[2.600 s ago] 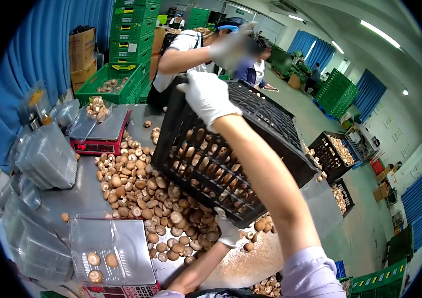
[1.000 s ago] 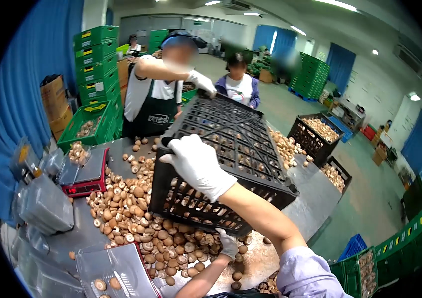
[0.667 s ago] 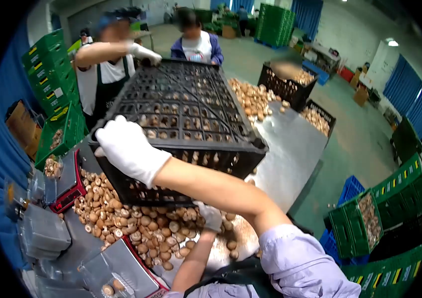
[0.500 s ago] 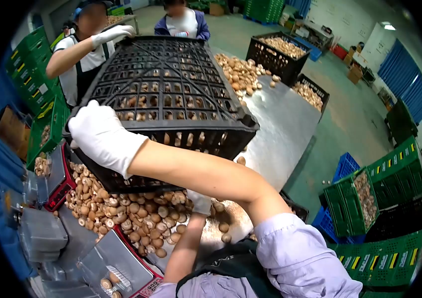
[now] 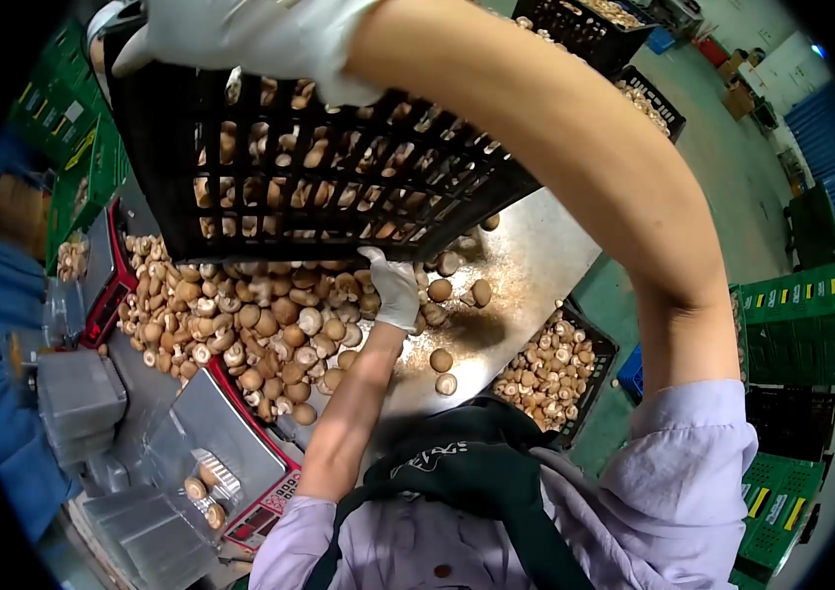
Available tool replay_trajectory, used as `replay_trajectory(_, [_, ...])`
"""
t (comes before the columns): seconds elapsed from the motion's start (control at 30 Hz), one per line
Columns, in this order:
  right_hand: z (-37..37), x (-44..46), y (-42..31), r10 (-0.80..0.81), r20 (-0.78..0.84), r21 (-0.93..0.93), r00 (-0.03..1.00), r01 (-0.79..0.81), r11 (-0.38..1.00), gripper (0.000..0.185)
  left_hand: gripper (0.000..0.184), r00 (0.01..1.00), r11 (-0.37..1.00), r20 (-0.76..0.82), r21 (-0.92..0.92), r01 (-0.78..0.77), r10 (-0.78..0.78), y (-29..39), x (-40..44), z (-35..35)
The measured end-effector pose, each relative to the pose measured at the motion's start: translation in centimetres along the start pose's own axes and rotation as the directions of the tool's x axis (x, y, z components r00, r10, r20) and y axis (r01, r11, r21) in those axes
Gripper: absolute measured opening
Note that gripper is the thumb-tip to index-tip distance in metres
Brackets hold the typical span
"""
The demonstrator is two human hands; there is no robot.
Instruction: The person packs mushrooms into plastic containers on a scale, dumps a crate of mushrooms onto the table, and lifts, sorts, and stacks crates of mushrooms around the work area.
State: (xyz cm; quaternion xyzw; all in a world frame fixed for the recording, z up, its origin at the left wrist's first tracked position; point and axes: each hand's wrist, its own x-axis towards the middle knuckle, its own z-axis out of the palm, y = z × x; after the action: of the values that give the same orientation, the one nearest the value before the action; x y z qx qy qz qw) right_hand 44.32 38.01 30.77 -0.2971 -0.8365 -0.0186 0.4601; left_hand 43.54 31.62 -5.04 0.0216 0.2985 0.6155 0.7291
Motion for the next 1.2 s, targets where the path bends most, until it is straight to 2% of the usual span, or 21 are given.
replay_trajectory(0.03, [-1.8,-0.5,0.0,0.015,0.050,0.049,0.999,-0.017,0.999,0.019,0.054,0.985,0.998,0.162,-0.013,-0.055,0.056,-0.9,0.6,-1.0])
replay_trajectory(0.07, [-3.7,-1.0,-0.2,0.033,0.086,0.086,0.996,-0.041,0.995,0.021,0.053,0.988,0.999,0.149,-0.020,-0.044,0.047,-1.5,0.5,-1.0])
replay_trajectory(0.13, [-6.1,-2.2,-0.5,0.057,0.107,0.126,0.993,-0.071,0.990,0.024,0.054,0.997,0.988,-0.062,-0.147,0.038,-0.047,-2.5,1.0,-1.1])
replay_trajectory(0.2, [-8.1,-3.5,-0.7,0.049,0.103,0.169,0.993,-0.066,0.983,0.026,0.052,0.996,0.998,-0.075,-0.018,0.053,-0.055,-3.3,1.1,-2.0])
replay_trajectory(0.27, [-8.4,-4.4,-0.4,-0.074,-0.004,0.077,0.997,0.074,0.994,0.029,0.051,0.992,0.997,-0.105,0.019,0.069,-0.066,-4.6,1.3,-2.8])
replay_trajectory(0.33, [-8.0,-3.6,0.3,-0.064,-0.052,0.001,0.997,0.064,0.998,0.030,0.033,0.929,0.999,0.367,-0.024,-0.048,0.053,-6.5,1.7,-4.8])
replay_trajectory(0.37, [-8.0,-3.5,0.4,-0.048,-0.071,-0.028,0.996,0.046,0.999,0.030,0.030,0.975,0.979,0.158,0.106,-0.175,0.157,-5.6,-0.9,-0.8])
replay_trajectory(0.4, [-8.7,-3.7,0.1,-0.031,-0.048,-0.056,0.998,0.028,0.998,0.030,0.030,0.973,0.978,0.166,0.101,-0.181,0.163,-5.9,-1.1,-0.2])
replay_trajectory(0.5, [-11.1,-3.5,-2.3,-0.026,0.020,-0.146,0.999,0.029,0.989,0.028,0.028,0.995,0.979,0.075,0.195,0.057,-0.073,-5.6,-1.5,1.3])
replay_trajectory(0.57, [-10.4,-3.6,-2.8,0.015,-0.058,-0.190,0.998,-0.025,0.981,0.025,0.030,0.990,0.975,0.079,0.200,0.095,-0.113,-5.8,-0.7,1.2])
replay_trajectory(0.63, [-10.1,-3.8,-2.8,0.019,-0.114,-0.272,0.993,-0.050,0.961,0.027,0.033,0.939,0.965,0.248,-0.054,0.257,-0.236,-9.2,3.7,-4.2])
replay_trajectory(0.7, [-10.9,-4.2,-3.0,0.033,-0.133,-0.350,0.991,-0.079,0.933,0.029,0.038,0.961,0.983,0.209,0.082,0.166,-0.180,-8.6,1.9,-0.2])
replay_trajectory(0.73, [-11.3,-4.5,-3.2,0.065,-0.133,-0.368,0.989,-0.110,0.923,0.029,0.037,0.974,0.993,0.196,-0.003,0.116,-0.113,-7.9,-0.3,2.0])
replay_trajectory(0.8, [-12.0,-5.1,-3.2,0.091,-0.150,-0.335,0.984,-0.138,0.932,0.030,0.033,0.982,0.974,-0.103,0.145,0.172,-0.158,-7.6,-1.8,3.9])
replay_trajectory(0.9, [-13.1,-6.4,-3.8,0.133,-0.141,-0.380,0.981,-0.177,0.908,0.030,0.033,0.970,0.987,0.185,0.048,0.151,-0.158,-11.2,0.3,0.1])
replay_trajectory(0.93, [-13.5,-6.9,-4.1,0.159,-0.141,-0.385,0.977,-0.202,0.900,0.029,0.036,0.940,0.991,0.313,0.046,0.125,-0.133,-12.9,2.3,-2.3])
replay_trajectory(1.0, [-14.4,-7.8,-5.1,0.208,-0.177,-0.409,0.962,-0.264,0.873,0.032,0.046,0.683,0.771,0.512,-0.060,0.634,-0.521,-12.5,-0.2,-0.4])
replay_trajectory(1.07, [-15.3,-9.3,-5.2,0.317,-0.221,-0.370,0.922,-0.380,0.848,0.031,0.058,0.235,0.310,0.698,-0.019,0.951,-0.676,-12.0,-3.7,1.8])
replay_trajectory(1.1, [-15.8,-10.0,-5.4,0.337,-0.238,-0.352,0.911,-0.404,0.845,0.030,0.064,-0.013,0.038,0.763,0.050,0.998,-0.646,-12.0,-5.1,2.4])
replay_trajectory(1.13, [-16.4,-10.7,-5.5,0.354,-0.252,-0.335,0.901,-0.424,0.841,0.029,0.066,-0.059,-0.003,0.817,0.070,0.998,-0.573,-12.1,-6.2,2.6])
replay_trajectory(1.2, [-17.3,-12.1,-5.9,0.419,-0.279,-0.319,0.864,-0.495,0.808,0.026,0.069,0.065,0.099,0.899,-0.025,0.995,-0.432,-12.8,-7.7,2.5])
